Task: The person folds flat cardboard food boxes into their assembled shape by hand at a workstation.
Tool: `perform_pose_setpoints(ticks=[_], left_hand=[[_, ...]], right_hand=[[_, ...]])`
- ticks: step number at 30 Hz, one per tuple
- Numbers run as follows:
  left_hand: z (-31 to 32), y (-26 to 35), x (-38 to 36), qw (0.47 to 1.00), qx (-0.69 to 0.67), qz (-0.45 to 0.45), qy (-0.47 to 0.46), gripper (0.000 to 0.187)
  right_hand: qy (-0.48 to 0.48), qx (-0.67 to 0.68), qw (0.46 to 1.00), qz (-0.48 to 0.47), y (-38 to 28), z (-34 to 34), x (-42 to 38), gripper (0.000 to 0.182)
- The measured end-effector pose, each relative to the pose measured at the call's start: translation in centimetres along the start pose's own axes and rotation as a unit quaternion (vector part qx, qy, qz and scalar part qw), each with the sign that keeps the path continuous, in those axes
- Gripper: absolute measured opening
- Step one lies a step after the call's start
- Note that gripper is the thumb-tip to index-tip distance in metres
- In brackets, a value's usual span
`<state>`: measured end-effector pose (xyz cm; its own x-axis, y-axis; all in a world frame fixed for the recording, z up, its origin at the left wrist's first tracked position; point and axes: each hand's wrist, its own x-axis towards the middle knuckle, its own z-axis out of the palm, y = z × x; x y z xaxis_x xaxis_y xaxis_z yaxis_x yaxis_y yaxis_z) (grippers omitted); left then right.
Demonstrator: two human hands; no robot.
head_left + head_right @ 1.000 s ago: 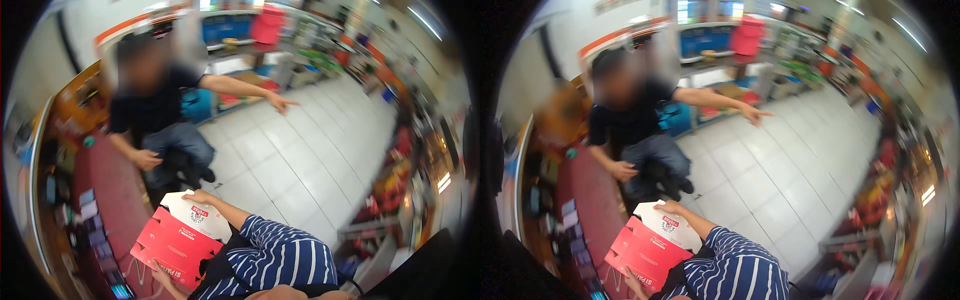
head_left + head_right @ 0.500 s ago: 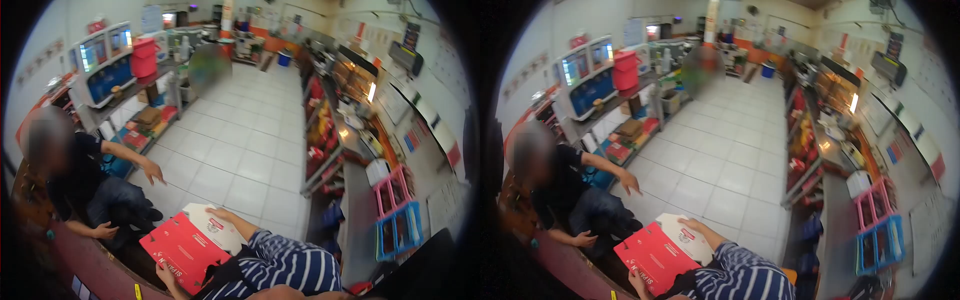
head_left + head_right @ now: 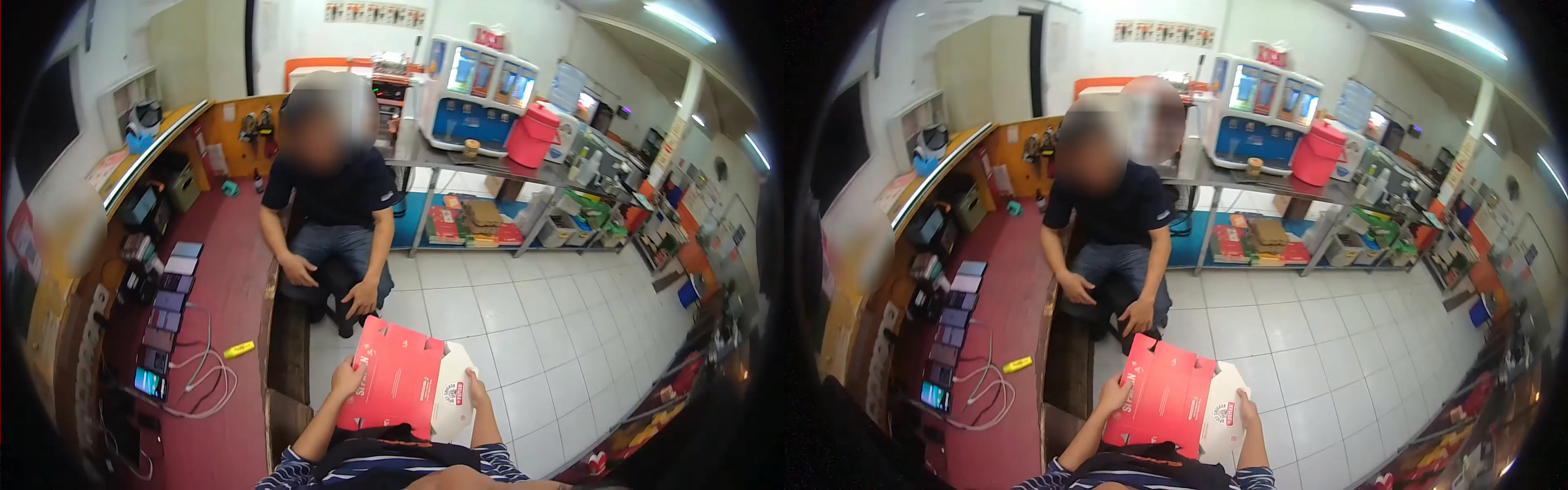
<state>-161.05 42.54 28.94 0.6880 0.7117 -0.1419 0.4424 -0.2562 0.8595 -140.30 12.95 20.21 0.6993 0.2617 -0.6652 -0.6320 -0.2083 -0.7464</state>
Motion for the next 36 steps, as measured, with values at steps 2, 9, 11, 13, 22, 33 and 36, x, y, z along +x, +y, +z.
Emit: perform_pose_setpoints(ticks=[2,9,11,13,22,33,36], left_hand=[[-0.2,-1.0,-0.1,1.000,-0.013,-0.013,0.021,0.045],[-4.9,-2.6,-2.5,0.988,-0.036,-0.084,0.126,0.057],[-7.2,-4.1,-2.7,0.982,-0.048,-0.109,0.148,0.055],[-9.2,-5.6,-3.0,0.971,-0.070,-0.135,0.186,0.055],[-16.9,-11.2,-2.1,0.922,-0.169,-0.193,0.289,0.058],[-18.2,-12.8,0.2,0.901,-0.222,-0.134,0.349,0.054],[-20.9,-13.8,2.1,0.938,0.024,-0.083,0.335,0.043]], right_hand=[[-0.019,-0.014,1.000,-0.008,-1.6,1.5,0.0,0.060],[-0.083,-0.131,0.988,0.000,-4.6,9.2,4.0,0.071],[-0.122,-0.157,0.980,-0.016,-5.5,13.2,4.6,0.076],[-0.139,-0.184,0.973,-0.022,-7.1,17.3,2.5,0.072],[-0.136,-0.195,0.925,-0.296,-11.8,28.1,-4.6,0.040],[-0.285,-0.370,0.752,-0.465,-27.2,46.8,-6.3,0.025],[-0.324,-0.395,0.704,-0.494,-28.5,50.9,-6.6,0.027]])
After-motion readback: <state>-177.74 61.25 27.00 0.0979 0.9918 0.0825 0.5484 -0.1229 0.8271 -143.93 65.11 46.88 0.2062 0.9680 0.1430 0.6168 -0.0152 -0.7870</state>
